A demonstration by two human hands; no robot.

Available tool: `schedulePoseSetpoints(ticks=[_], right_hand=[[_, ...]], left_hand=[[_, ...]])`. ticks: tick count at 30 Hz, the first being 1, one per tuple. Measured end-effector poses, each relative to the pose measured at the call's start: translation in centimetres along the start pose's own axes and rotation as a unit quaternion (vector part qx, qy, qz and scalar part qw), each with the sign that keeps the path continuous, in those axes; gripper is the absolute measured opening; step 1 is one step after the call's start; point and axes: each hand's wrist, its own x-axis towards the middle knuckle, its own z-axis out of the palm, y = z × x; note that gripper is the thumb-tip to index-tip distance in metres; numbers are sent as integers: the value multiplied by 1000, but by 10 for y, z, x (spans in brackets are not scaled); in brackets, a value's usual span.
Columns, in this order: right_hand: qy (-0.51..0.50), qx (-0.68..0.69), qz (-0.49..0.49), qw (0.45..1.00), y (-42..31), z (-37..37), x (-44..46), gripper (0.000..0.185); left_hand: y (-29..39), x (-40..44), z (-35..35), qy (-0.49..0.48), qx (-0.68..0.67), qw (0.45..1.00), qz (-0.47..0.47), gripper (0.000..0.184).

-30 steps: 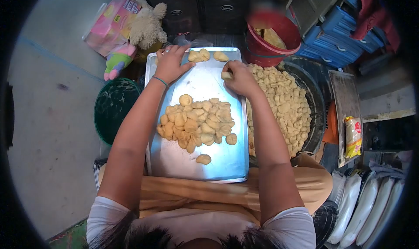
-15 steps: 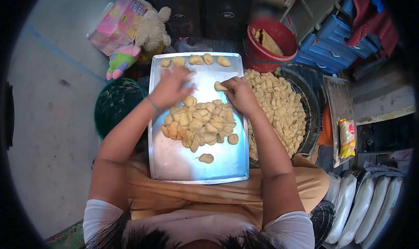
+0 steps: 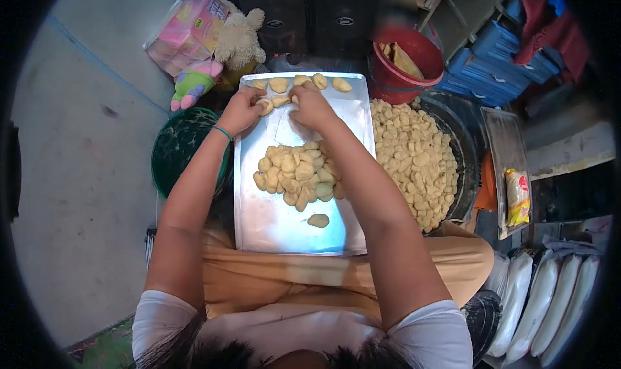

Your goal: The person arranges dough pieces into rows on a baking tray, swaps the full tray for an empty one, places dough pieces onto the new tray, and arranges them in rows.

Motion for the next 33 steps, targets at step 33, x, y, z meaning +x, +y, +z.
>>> schedulePoseSetpoints(ticks=[33], right_hand=[[-216, 245, 106, 939, 32, -60, -48, 18]], left_hand=[[27, 16, 66, 112, 189, 950, 224, 21]])
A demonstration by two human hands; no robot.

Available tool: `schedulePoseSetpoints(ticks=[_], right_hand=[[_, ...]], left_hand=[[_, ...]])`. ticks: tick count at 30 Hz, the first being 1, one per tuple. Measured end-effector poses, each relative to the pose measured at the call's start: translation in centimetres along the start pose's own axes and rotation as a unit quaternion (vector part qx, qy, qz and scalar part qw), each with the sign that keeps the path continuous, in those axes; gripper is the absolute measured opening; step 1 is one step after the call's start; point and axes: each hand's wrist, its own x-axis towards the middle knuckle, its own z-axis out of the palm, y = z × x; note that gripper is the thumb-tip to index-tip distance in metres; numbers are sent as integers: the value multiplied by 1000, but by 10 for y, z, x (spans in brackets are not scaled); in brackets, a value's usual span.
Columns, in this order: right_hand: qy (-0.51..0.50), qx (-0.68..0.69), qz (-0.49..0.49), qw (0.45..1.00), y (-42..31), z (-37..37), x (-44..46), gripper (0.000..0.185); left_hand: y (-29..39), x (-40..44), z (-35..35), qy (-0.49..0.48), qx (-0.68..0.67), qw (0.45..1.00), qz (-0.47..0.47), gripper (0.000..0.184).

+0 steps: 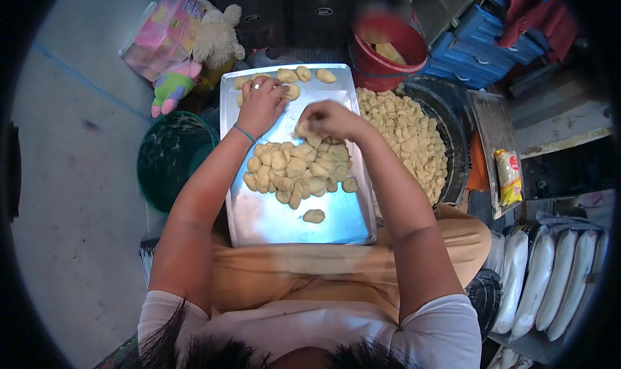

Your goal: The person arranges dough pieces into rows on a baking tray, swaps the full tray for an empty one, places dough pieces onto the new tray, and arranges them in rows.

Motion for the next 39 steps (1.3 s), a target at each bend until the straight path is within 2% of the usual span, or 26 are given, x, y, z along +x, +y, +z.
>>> schedulePoseSetpoints(ticks=[2, 5, 6, 9, 11, 13, 14, 17, 18, 21, 22, 25, 26, 29, 32, 35, 36, 37, 39], right_hand=[[124, 80, 6, 989, 4, -12, 6, 18], [307, 7, -38, 951, 18, -5, 27, 15], [306, -142, -86, 937, 22, -2, 29, 14], [227, -226, -203, 925, 30, -8, 29, 16], [182, -233, -170, 940, 20, -16, 10, 24], [160, -240, -154, 945, 14, -16, -17, 29], [63, -179, -50, 981, 13, -13, -29, 32], [36, -129, -8, 991, 19, -17, -34, 31], [104, 5, 11, 995, 31, -21, -26, 26], [320, 108, -67, 939, 49, -25, 5, 22], [355, 84, -72, 928, 52, -22, 12, 20], [400, -207, -77, 889, 42, -14, 9, 21], [398, -212, -97, 887, 35, -13, 6, 25], [292, -151, -1, 944, 30, -22, 0, 33], [282, 27, -42, 958, 42, -18, 5, 32], [170, -2, 7, 985, 36, -7, 1, 32], [121, 23, 27, 992, 40, -3, 0, 29], [87, 110, 28, 990, 21, 3, -12, 28], [108, 190, 44, 975, 1, 8, -28, 25]], left_hand=[[6, -1, -5, 17, -4, 1000, 10, 19], [10, 2, -8, -33, -18, 999, 1, 18], [12, 4, -10, -57, -22, 998, 10, 17], [15, 9, -15, -124, -22, 991, 33, 19], [19, 9, -14, -161, -13, 986, 44, 24], [24, 5, -10, -115, -15, 988, 98, 33], [26, 3, -6, -93, -16, 988, 126, 38], [30, 3, 6, -164, 9, 983, 87, 48], [32, 4, 7, -161, 29, 983, 79, 48], [35, 5, 10, -154, 68, 984, 60, 48], [35, 3, 9, -151, 68, 984, 57, 49], [32, -2, -6, -127, 42, 988, 70, 45], [28, -4, -15, -118, 29, 990, 75, 43], [24, 8, -67, -365, -73, 928, 14, 36], [23, -7, -73, -279, -186, 942, 27, 32], [47, -13, -59, -209, -268, 940, -23, 36], [55, -15, -47, -187, -271, 944, -23, 36], [63, -15, -40, -166, -276, 946, -25, 36], [74, -13, -33, -166, -324, 924, -113, 33]])
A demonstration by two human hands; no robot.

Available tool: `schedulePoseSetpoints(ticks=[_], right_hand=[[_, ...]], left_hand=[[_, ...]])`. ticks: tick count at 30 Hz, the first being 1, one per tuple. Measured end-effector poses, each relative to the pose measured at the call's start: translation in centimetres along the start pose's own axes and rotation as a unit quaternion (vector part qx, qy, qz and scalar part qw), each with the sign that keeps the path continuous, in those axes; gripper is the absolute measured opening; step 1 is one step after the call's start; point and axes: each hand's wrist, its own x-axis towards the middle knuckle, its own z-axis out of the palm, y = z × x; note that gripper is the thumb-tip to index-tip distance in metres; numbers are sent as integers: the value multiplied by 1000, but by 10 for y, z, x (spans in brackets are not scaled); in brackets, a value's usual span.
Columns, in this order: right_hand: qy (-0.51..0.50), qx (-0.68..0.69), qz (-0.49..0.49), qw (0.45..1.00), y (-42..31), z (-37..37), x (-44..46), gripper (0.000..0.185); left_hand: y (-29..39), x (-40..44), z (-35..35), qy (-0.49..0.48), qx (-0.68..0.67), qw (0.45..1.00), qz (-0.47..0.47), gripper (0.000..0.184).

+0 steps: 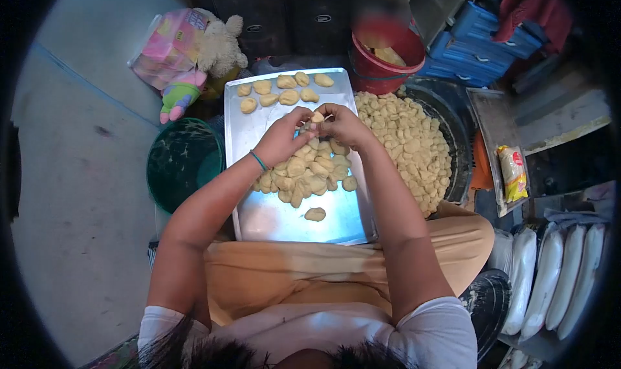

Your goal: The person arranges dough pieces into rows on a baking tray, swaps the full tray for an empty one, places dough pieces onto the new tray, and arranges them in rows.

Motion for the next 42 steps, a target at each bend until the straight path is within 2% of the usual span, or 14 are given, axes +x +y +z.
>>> schedulePoseSetpoints(ticks=[7, 10, 13, 16, 17, 19, 21, 25, 28, 32, 35, 37, 39, 42], right_hand=[[129, 179, -88, 971, 5, -11, 10, 28], [255, 183, -127, 941, 24, -21, 34, 23], [306, 22, -176, 935, 41, -29, 44, 16], [256, -366, -222, 867, 34, -29, 29, 12], [267, -383, -259, 846, 38, -25, 28, 14], [207, -406, -185, 871, 32, -29, 26, 15], [174, -424, -172, 872, 16, -33, 29, 18], [259, -360, -103, 890, 3, -19, 54, 22], [309, -444, -252, 802, -7, -2, 43, 28], [7, -363, -203, 909, 2, 43, 9, 32], [-31, -329, -12, 944, -1, 48, 14, 40], [-9, -385, -82, 919, -1, 46, 18, 49], [19, -366, -192, 911, 4, 50, 20, 59], [-26, -366, -222, 903, 8, 56, 33, 59]], left_hand=[[-21, 4, 2, -50, -1, 998, -28, 21], [-26, 3, 3, -67, 11, 998, -18, 15], [-24, 5, -3, -111, 30, 992, -47, 22], [-16, 4, -7, -76, 39, 995, -46, 33], [-15, 5, -8, -76, 9, 997, -1, 37], [-16, 3, -9, -77, -52, 992, 85, 45], [-28, 5, -6, -106, -4, 991, 80, 47], [-26, 10, -12, -114, 31, 993, -10, 47], [-41, 9, -24, -42, -38, 998, -42, 46], [-52, 2, -54, -52, -180, 973, -138, 55], [-56, -1, -69, -96, -101, 979, -146, 55], [-64, -4, -76, -115, -33, 984, -135, 46], [-72, -10, -66, -19, 36, 995, -93, 39], [-64, -13, -52, 71, 94, 991, -57, 33]])
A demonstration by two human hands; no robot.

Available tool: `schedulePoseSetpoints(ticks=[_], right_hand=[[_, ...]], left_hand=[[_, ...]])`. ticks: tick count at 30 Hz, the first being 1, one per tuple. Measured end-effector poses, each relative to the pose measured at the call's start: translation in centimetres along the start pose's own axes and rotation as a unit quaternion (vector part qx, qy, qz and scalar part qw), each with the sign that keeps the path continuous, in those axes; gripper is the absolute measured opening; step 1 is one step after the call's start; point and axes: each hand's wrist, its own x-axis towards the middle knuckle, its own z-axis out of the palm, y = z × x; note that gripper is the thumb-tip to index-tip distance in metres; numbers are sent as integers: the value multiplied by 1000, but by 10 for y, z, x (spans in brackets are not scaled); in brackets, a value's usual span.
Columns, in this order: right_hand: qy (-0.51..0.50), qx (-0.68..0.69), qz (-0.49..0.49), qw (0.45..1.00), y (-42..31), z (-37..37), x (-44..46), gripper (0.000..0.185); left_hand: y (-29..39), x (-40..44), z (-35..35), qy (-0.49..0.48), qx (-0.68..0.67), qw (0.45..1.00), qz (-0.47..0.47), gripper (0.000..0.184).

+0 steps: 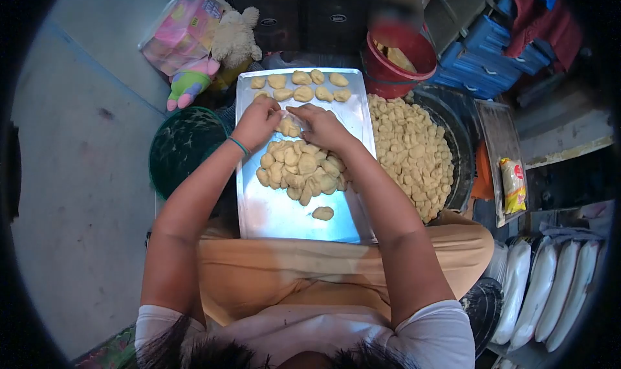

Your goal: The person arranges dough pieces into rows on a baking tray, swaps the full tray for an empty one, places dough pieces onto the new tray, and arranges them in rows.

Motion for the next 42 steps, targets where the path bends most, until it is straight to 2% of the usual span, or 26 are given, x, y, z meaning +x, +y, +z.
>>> schedulePoseSetpoints(ticks=[4, 6, 9, 11, 13, 15, 17, 18, 20, 21, 24, 25, 28, 31, 34, 37, 38, 40, 41, 42], right_hand=[[-39, -68, 28, 997, -13, -5, 7, 54], [-44, -95, 33, 994, -8, -4, 11, 47], [12, -40, 90, 995, 1, -4, 10, 34], [64, -84, 107, 989, 6, -5, 13, 30], [85, -95, 140, 982, -1, -5, 17, 28], [153, -62, 151, 975, -5, -3, 24, 28], [195, -15, 158, 968, -1, -4, 32, 27], [191, 14, 153, 969, -2, -4, 35, 26], [182, 70, 144, 970, -5, -5, 39, 24], [170, 107, 81, 976, -5, 2, 42, 27], [96, -22, 80, 992, -8, 18, 50, 33], [32, -24, 82, 996, -9, 16, 53, 36], [43, -104, 63, 992, -22, 7, 46, 39], [-72, -73, 98, 990, -68, -4, 14, 51], [-114, -178, -42, 977, -67, 23, -9, 45], [-145, 80, 53, 985, -37, 6, 0, 29], [-96, 184, 133, 969, -21, 7, 1, 21], [20, 208, 226, 952, -16, -7, 5, 27], [49, 180, 207, 960, -10, -7, 8, 27], [80, 153, 189, 967, -6, -6, 12, 26]], left_hand=[[29, -17, 3, 33, 34, 998, 38, 29], [22, -16, 6, 5, 13, 999, 31, 24], [4, -10, -5, -56, -4, 998, 25, 18], [0, -9, -12, -68, -1, 998, -5, 14], [-5, -11, -14, 2, 54, 998, 12, 12], [-8, -9, -19, 64, 115, 991, 23, 15], [-9, -10, -25, 85, 114, 990, 5, 17], [-11, -10, -27, 97, 113, 989, -4, 18], [-21, -9, -27, 52, 136, 988, 44, 15], [-22, -9, -24, 42, 153, 985, 66, 16], [-22, -13, -20, 36, 175, 975, 133, 19], [-21, -15, -20, 37, 179, 971, 155, 20], [-27, -15, -21, 49, 151, 969, 187, 21], [-29, -16, -24, 28, 133, 977, 165, 23], [-32, -16, -20, 42, 187, 976, 107, 26], [-22, -17, -23, 97, 259, 945, 175, 26], [-17, -14, -23, 104, 259, 936, 215, 25], [-5, -10, -19, 117, 257, 914, 291, 21], [-4, -8, -14, 84, 273, 910, 302, 22], [-6, -6, -9, 71, 291, 916, 266, 22]])
